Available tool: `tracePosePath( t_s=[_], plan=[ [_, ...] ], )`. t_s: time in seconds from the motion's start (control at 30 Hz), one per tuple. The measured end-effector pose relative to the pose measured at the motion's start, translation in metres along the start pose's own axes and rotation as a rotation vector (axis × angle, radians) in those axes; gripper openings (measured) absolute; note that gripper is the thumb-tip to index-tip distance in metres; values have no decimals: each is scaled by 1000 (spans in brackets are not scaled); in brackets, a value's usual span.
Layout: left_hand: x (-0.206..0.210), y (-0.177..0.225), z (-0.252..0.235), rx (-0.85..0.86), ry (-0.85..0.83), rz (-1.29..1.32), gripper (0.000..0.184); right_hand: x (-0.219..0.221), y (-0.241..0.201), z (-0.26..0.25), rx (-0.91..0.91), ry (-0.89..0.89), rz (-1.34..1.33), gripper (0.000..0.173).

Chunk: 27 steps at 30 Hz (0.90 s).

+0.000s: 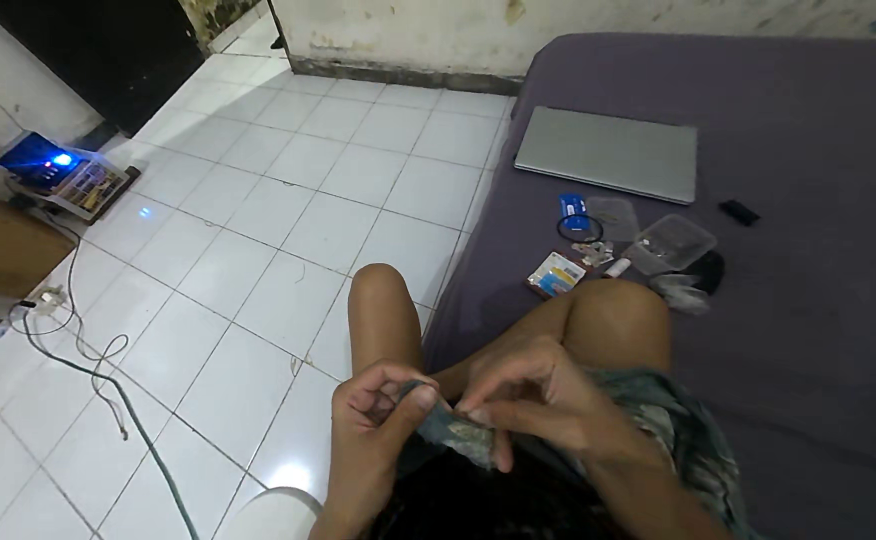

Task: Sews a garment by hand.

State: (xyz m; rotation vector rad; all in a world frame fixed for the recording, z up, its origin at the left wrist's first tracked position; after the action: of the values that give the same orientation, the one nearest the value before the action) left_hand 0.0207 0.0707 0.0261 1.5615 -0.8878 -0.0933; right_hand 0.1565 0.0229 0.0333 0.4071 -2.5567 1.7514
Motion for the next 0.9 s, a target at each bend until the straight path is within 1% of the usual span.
tracePosePath(
  t_s=[0.17, 0.5, 0.9],
  plan=[
    [-2, -2, -1, -16, 40, -21, 12, -1, 6, -1, 34, 51, -12, 9],
    [-5, 1, 0, 24, 91, 1, 13, -3, 7, 2, 31, 93, -2, 8],
    [-3, -1, 0, 7, 79, 36, 12, -4, 8, 2, 19, 68, -52, 10]
  ],
)
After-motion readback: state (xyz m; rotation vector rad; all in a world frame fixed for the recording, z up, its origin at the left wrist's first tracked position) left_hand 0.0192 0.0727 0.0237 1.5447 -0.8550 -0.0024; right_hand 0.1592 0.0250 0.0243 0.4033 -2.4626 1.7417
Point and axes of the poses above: each hand's wrist, its own z-axis away from the middle knuckle, its own x-axis out of the palm, y = z × x, the point moved 8 cm from there along -z, towards the middle knuckle, and after that the axes turned 6 degrees about z, right-handed, at the moved point
